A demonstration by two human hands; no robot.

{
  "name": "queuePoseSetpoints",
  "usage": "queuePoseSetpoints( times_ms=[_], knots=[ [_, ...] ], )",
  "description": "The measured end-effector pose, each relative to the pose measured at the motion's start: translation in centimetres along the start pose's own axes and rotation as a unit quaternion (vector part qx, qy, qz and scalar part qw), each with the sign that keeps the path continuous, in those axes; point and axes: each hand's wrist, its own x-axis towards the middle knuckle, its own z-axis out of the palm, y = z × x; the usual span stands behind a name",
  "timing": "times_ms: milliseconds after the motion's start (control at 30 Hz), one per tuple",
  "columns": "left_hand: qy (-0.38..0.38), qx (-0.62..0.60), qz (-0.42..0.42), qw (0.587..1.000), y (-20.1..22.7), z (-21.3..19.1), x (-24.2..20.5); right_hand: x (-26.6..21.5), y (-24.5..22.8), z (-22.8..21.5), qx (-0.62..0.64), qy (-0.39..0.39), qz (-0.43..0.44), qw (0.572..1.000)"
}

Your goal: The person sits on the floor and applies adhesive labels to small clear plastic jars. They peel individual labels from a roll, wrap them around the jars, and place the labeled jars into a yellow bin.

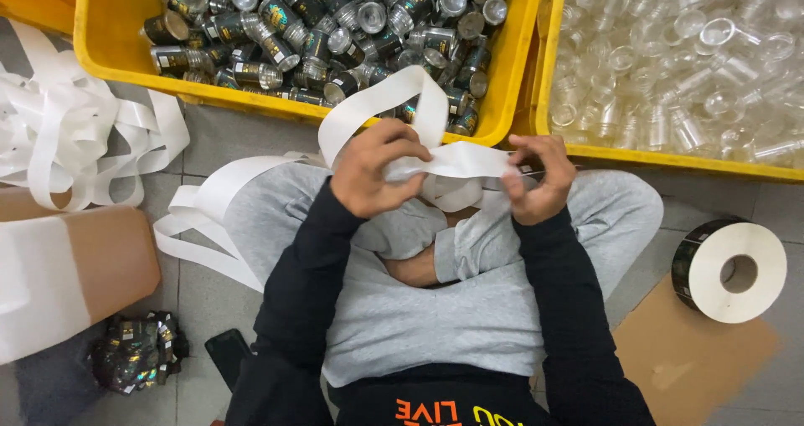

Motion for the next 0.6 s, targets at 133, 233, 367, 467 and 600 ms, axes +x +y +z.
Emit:
queuePoseSetpoints(
  times_ms=[133,233,367,467,600],
  knots=[
    [0.036,-0.067,0.017,0.997,0.1,-2.0,0.3,0.0,-0.5,0.6,-0.021,-0.048,-0.026,0.998],
    [0.072,-0.087,0.034,0.993,0.2,-3.4,0.2,0.2,-0.5,0.9,-0.071,0.018,-0.042,0.996],
    [0.098,-0.103,0.037,0.989,-0.4,-4.9,-0.3,0.8,-0.6,0.2,-0.102,0.099,-0.054,0.988],
    [0.095,-0.095,0.043,0.990,-0.5,-5.9,-0.5,1.6,-1.1,0.0,-0.098,0.135,-0.046,0.985],
    [0.094,-0.094,0.039,0.990,-0.5,-6.5,-0.7,1.0,0.1,-0.2,-0.081,0.127,-0.030,0.988]
  ],
)
